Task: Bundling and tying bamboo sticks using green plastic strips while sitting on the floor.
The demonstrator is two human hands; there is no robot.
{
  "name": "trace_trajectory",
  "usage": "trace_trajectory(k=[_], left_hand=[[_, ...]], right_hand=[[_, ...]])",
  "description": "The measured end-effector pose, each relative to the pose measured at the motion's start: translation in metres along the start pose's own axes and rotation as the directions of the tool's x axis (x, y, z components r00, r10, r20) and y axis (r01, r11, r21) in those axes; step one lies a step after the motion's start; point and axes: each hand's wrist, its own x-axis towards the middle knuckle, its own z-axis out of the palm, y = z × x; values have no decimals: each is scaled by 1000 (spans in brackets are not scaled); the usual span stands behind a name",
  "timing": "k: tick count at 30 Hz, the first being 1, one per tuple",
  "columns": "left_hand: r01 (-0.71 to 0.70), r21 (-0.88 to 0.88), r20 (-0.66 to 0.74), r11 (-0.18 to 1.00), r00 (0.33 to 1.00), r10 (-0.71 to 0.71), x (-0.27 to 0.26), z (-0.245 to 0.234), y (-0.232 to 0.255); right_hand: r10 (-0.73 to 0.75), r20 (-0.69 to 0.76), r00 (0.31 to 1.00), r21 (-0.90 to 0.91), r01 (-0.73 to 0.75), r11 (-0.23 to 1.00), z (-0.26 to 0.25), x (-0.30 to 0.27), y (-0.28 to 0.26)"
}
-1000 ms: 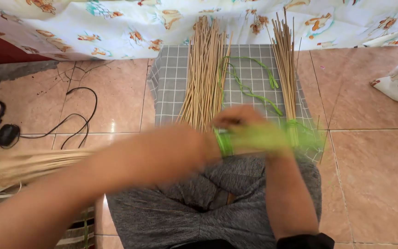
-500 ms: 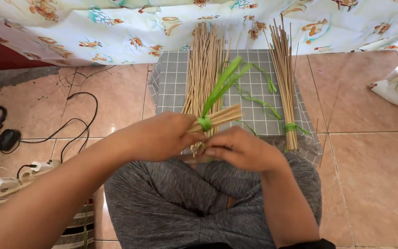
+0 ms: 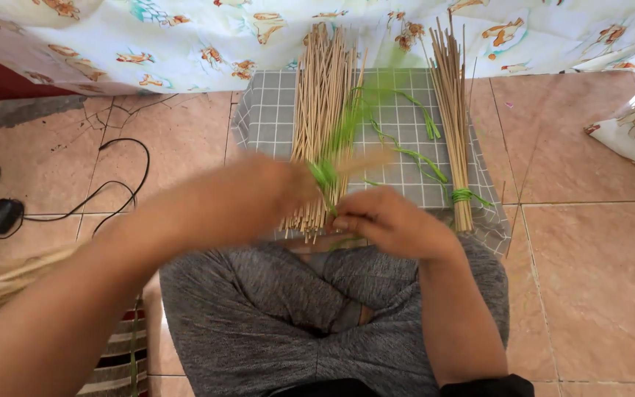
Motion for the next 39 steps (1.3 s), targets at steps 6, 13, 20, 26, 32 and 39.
trace_trajectory(k=[6,13,20,26,32,39], left_hand=[[116,207,-69,971,992,-104,7,50,-38],[-116,-174,272,978,949,161,-8,57,1],[227,-64,-80,972,969,-232,7,55,-42],[175,315,-141,933,981,-136,22,108,-50],[-81,161,225,984,973,43,12,106,-10],[-14,-741,19,671,999,42,-1,83,-9]], right_hand=[[-34,-153,988,-341,-20,940,-34,-38,-38],[-74,-138,988,108,90,990,-4,-9,4],[84,23,996,-222,-77,972,19,-2,-24],[-55,-68,996,-729,-12,685,10,-16,-60],[-226,-84,971,-588,134,798,-9,-11,-42],[-177,-81,981,147,187,971,-4,-1,11]])
